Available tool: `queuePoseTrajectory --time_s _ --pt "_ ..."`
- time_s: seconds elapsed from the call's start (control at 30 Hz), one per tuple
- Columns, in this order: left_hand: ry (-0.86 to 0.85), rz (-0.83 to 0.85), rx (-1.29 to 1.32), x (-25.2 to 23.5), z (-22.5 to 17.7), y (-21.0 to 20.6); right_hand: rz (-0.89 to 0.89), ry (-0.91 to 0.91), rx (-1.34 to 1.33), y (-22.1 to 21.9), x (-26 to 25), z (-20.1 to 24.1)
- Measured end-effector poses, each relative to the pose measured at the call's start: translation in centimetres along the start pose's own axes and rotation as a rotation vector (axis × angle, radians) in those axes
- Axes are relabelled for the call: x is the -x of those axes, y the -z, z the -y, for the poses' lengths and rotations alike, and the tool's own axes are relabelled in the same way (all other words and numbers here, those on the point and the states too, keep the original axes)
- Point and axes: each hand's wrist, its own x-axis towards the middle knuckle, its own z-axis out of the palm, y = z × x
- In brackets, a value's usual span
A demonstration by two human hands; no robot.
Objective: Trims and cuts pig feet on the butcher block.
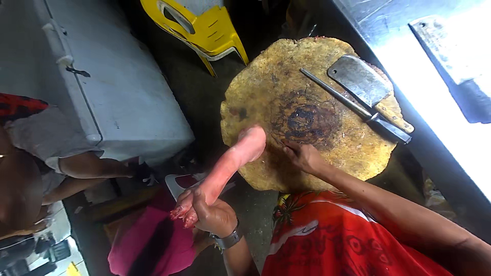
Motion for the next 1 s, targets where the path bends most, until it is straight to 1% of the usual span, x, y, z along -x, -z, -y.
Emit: queuePoseTrajectory --time_s 0.07,0.17,0.23,0.3,0.4,0.47,0.5,0.57,0.6,0.67,0.73,0.77,0.83,0.9,1.0 --pt "0.007 0.008 -0.010 -0.4 0.1 0.4 -0.031 -0.052 0.078 0.4 -0.6 -0.1" --pt "0.031 0.033 0.008 -1.0 0.5 1.0 -0.123 -0.047 0.210 1.3 -2.0 -0.6" --pt "0.042 0.063 0.018 -1.3 0.6 1.7 -0.146 -0.028 0.237 2.1 -3.2 -0.7" --pt "0.036 0.103 0.036 -1.5 0.9 2.2 -0.129 -0.006 0.204 3.8 -5.4 -0.3" --pt "0.017 0.160 0.084 -1.6 1.5 3.3 -0.101 0.081 0.031 6.9 -10.7 0.6" --pt "0.025 0.195 0.119 -1.2 1.2 3.1 -0.057 0.150 -0.189 9.3 -15.6 2.0" --pt "0.045 0.211 0.137 -0.9 0.3 2.2 -0.046 0.167 -0.340 10.5 -18.2 2.9" --pt "0.116 0.229 0.159 -0.2 -2.9 -1.0 -0.036 0.102 -0.588 13.0 -22.9 4.9" --pt "0.124 0.267 0.176 -0.1 -3.8 -1.7 -0.052 0.054 -0.656 14.2 -25.1 5.7" --pt "0.099 0.321 0.198 -0.4 -3.9 -1.8 -0.104 -0.025 -0.680 16.4 -28.7 6.4" --pt "0.091 0.343 0.191 -0.7 -4.1 -2.2 -0.129 -0.091 -0.602 17.7 -30.8 5.6" --pt "0.088 0.357 0.178 -0.7 -4.0 -2.2 -0.133 -0.112 -0.557 18.0 -31.0 4.8" --pt "0.084 0.351 0.132 -0.4 -3.2 -1.3 -0.123 -0.117 -0.533 17.2 -28.8 3.3" --pt "0.052 0.337 0.138 -0.1 -0.8 0.5 -0.103 -0.104 -0.438 15.8 -24.3 2.3" --pt "0.044 0.388 0.111 0.6 -0.5 0.2 -0.084 -0.046 -0.219 12.6 -15.4 -1.0"
